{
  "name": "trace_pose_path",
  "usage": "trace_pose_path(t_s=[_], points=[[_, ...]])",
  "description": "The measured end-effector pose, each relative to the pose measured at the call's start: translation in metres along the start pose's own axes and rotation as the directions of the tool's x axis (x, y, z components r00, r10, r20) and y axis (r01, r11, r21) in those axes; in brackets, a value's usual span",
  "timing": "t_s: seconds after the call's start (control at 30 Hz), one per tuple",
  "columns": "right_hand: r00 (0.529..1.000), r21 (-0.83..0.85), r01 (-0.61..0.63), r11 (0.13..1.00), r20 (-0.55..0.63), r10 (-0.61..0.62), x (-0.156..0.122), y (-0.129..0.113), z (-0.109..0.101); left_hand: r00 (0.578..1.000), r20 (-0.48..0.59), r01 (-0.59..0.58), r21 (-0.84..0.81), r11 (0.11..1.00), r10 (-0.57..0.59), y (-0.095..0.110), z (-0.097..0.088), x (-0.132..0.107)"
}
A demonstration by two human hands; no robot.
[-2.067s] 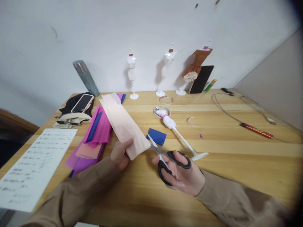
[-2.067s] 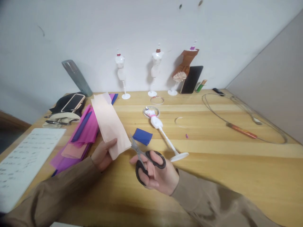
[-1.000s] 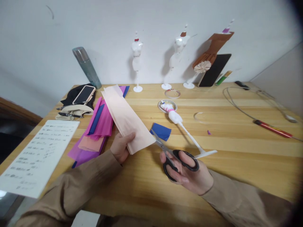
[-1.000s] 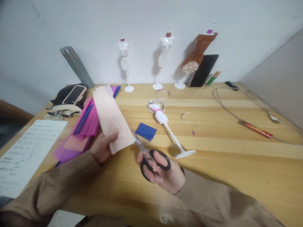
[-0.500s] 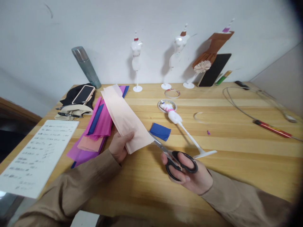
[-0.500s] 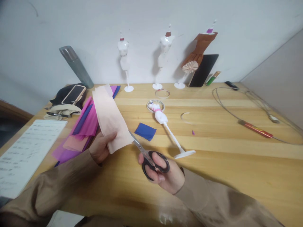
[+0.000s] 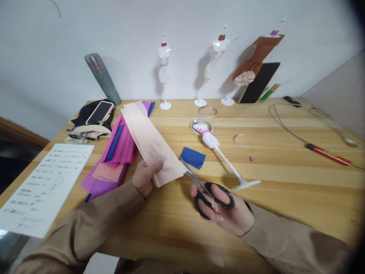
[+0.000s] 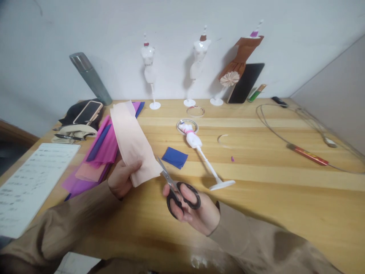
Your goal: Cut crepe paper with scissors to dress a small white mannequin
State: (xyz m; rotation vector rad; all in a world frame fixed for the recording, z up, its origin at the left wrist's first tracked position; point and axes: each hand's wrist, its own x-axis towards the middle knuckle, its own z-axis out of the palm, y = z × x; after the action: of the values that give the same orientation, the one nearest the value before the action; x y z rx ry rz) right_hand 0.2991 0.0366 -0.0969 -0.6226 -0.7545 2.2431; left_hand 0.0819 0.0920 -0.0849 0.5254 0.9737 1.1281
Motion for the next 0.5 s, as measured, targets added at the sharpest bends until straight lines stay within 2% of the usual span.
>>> trace_pose_path(t_s=[0.27, 0.4, 0.5], points=[[1.000, -0.028, 0.019, 0.999, -0.007, -0.019, 0.000, 0.000, 0.002, 0.998, -0.050, 0.040, -0.059, 0.997, -0.043, 0.003, 0.001, -0.003], [1.000, -0.082, -0.021, 0.996, -0.014, 0.020, -0.003, -0.002, 0.001, 0.991, -0.015, 0.129, -0.067, 0.989, -0.130, 0.008, 0.002, -0.003], [0.999, -0.117, -0.039, 0.992, -0.009, 0.038, -0.004, -0.003, -0.001, 0.988, 0.032, 0.156, -0.084, 0.984, -0.154, 0.012, 0.001, -0.002]])
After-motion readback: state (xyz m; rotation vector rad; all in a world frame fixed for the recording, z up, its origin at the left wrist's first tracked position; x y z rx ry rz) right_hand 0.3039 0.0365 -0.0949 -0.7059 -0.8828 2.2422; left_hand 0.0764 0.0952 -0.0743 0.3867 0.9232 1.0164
